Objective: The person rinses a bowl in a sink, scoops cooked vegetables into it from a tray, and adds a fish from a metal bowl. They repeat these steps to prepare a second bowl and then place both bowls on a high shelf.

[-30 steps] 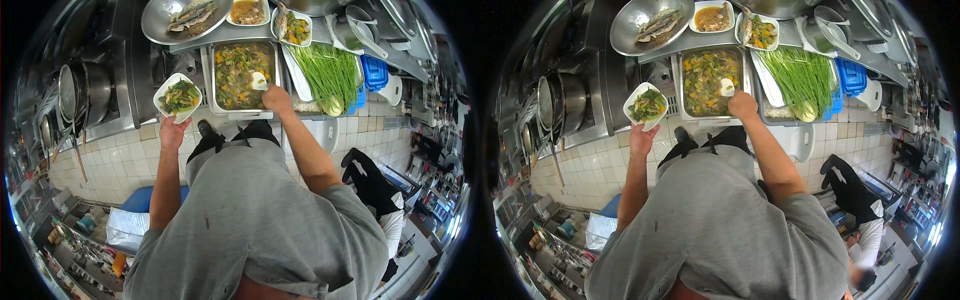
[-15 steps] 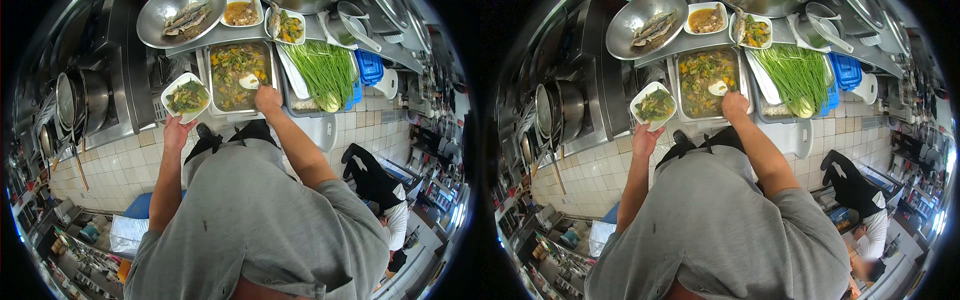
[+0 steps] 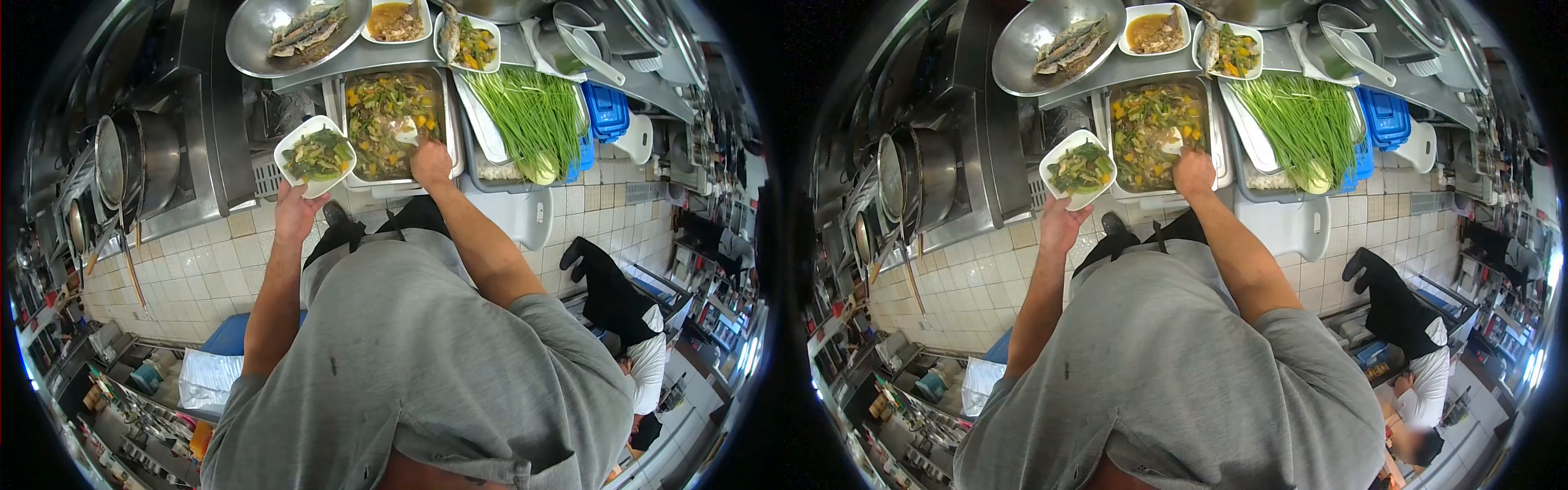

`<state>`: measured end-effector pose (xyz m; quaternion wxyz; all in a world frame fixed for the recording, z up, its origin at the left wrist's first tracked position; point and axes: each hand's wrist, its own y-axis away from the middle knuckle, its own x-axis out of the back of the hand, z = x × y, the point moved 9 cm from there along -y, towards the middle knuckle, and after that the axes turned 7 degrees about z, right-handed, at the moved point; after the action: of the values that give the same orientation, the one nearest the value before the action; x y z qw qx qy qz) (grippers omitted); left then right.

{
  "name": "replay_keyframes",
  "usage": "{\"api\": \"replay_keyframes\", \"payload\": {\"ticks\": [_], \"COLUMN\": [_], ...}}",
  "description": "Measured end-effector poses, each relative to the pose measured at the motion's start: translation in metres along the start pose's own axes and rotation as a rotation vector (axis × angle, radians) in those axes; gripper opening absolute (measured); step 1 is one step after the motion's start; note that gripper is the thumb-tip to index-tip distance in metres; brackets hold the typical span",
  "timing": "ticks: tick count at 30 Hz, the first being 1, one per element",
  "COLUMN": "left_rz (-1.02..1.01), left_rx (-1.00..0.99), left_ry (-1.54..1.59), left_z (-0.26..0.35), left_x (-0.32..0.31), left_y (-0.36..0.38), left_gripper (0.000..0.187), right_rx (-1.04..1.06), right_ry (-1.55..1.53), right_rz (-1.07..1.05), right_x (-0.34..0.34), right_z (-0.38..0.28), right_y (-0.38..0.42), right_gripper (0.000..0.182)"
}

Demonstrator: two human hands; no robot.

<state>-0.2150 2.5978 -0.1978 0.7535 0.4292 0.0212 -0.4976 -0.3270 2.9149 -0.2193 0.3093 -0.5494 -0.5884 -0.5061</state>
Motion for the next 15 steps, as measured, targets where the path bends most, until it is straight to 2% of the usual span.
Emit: {"api": "replay_keyframes", "payload": {"ticks": [1,3,7,15], "left_rz": [0.002,0.017,0.016,-0.007], "left_rx": [-0.001,0.002,0.016,0.059], "left_ry": [0.001,0.001,-0.012,-0.049], "left_z": [-0.002,-0.005,-0.009,-0.031], "left_x": [0.0,0.001,-0.001,-0.006], "left_y": [-0.002,-0.002,-0.009,-0.03], "left_gripper": [0.049,0.046,0.044,0.046], "right_rx": [0.002,0.091,0.031,0.148], "right_ry": [0.0,-0.125,-0.227,-0.357], "right_rz": [-0.002,0.178,0.15,0.165], "right_x": [-0.004,0.005,0.0,0.074], "right_z": [0.004,0.004,0.016,-0.012], "right_y": [0.003,0.011,0.011,0.034], "right_gripper": [0.028,0.028,0.031,0.03]}}
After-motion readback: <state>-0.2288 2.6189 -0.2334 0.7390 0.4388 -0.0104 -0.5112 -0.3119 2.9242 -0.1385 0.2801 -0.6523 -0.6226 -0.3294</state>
